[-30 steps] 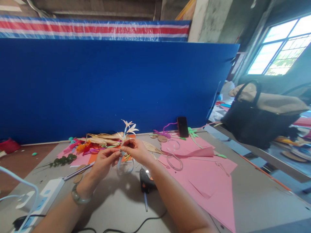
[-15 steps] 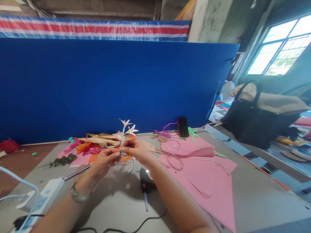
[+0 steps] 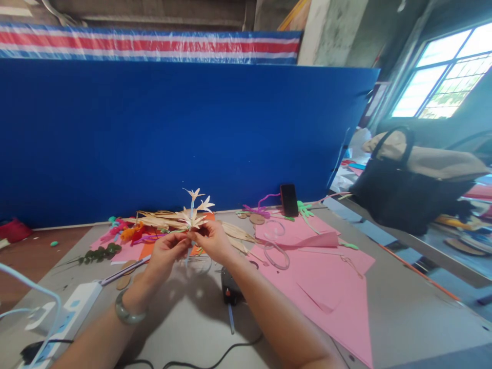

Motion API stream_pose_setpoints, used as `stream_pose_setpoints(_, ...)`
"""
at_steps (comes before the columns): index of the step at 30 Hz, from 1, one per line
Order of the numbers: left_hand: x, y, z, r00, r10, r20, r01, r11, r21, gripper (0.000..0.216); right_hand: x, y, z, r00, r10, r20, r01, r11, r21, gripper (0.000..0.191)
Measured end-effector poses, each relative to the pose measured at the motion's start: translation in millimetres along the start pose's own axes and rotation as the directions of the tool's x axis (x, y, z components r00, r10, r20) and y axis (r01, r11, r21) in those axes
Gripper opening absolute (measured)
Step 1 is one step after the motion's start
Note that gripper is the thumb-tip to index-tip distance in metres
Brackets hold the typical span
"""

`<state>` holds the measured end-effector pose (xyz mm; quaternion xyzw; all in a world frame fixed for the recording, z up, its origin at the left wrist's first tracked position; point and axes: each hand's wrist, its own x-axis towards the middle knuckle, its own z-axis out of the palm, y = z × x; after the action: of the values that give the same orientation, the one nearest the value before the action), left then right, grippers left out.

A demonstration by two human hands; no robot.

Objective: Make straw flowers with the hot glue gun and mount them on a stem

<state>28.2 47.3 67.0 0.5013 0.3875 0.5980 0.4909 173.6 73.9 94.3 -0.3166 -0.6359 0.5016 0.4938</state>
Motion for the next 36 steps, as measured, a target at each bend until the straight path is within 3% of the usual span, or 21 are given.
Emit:
stream_pose_setpoints(3,0,0,-1,1.000,0.003,0.003,-0.003,1.000,0.016,0.023,-1,-1,-2,1.000,-0.008,-0.008,0.007,0.999,-0.044,0.023)
stream_pose_setpoints(6,1,-2,-2,0.998,-0.037,0.041,0.038,0.999,-0.032,0.022,0,-3,-6,0.998,-0.008,0.060,0.010,1.000,-0.019,0.024)
stream_pose_setpoints(10,1,-3,-4,0.992,-0.096,0.083,0.106,0.986,-0.129,0.021,5,2,-12,0.988,0.048,0.150,-0.060,0.995,0.075,0.022)
stream_pose_setpoints(16,5,-4,-7,0.979,-0.159,0.126,0.184,0.958,-0.218,0.019,8,7,-15,0.980,0.083,0.179,-0.126,0.962,0.242,0.025)
stream_pose_setpoints(23,1,-3,-3,0.999,0.041,-0.012,-0.041,0.999,0.018,0.023,0,-5,-6,0.976,0.023,0.216,-0.059,0.985,0.162,0.024)
stream_pose_setpoints(31,-8,4,6,0.993,0.103,-0.054,-0.097,0.990,0.101,0.017,0,-3,-6,0.991,0.035,0.131,-0.051,0.991,0.120,0.027)
stream_pose_setpoints(36,-8,0,4,0.993,0.114,-0.038,-0.110,0.988,0.110,0.015,0,0,-5,0.991,0.078,0.110,-0.097,0.979,0.178,0.029)
